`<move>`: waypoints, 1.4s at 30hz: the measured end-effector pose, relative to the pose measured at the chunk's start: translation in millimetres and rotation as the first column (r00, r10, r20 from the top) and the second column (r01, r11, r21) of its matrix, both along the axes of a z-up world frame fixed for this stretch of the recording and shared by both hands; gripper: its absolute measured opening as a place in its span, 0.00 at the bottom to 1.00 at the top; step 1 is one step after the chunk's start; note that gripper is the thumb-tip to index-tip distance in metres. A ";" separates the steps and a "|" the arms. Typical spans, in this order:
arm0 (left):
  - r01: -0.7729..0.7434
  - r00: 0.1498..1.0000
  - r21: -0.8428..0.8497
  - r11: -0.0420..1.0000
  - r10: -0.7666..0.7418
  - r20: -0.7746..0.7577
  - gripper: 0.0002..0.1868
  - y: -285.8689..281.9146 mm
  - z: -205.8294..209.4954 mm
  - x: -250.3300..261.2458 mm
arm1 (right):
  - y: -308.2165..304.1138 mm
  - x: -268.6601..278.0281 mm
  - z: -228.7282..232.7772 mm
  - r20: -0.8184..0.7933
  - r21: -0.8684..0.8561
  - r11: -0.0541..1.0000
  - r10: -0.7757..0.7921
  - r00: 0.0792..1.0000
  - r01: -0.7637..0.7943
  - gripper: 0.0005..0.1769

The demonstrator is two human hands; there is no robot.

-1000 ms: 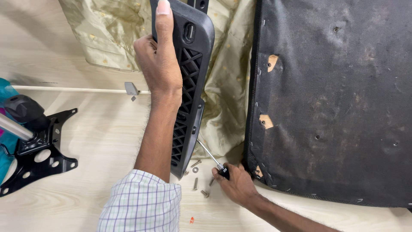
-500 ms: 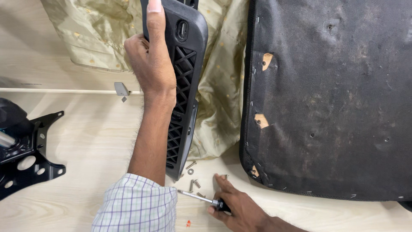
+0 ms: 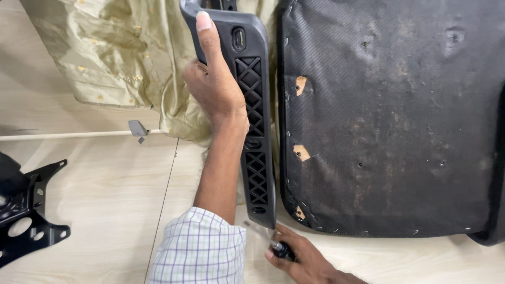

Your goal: The person attaches a black plastic side frame to the underside of a chair seat using a screwdriver. They align the frame, insert screws, and tighten them to secure the component to the seat base.

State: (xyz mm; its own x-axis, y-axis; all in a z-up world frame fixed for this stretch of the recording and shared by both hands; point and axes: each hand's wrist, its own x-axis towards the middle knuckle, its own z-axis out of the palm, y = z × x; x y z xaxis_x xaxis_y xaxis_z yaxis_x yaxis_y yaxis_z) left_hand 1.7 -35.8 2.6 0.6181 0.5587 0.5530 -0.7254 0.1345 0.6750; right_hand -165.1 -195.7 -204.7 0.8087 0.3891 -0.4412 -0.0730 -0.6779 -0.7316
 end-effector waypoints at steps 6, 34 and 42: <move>0.042 0.994 0.023 0.999 -0.039 -0.101 0.31 -34.8 -6.3 -3.9 | -34.4 -6.2 -4.6 0.041 0.171 0.890 -0.436 0.899 0.423 0.20; 0.597 0.706 0.078 0.798 -0.477 -0.524 0.73 -59.9 -109.8 -39.6 | -44.3 -7.2 12.2 -0.690 0.148 -0.101 -0.723 0.030 0.984 0.11; 0.715 0.516 -0.014 0.699 -0.540 -0.665 0.82 -67.2 -99.5 -32.2 | -71.8 -2.5 2.9 -0.784 0.163 0.006 -0.607 0.133 0.987 0.11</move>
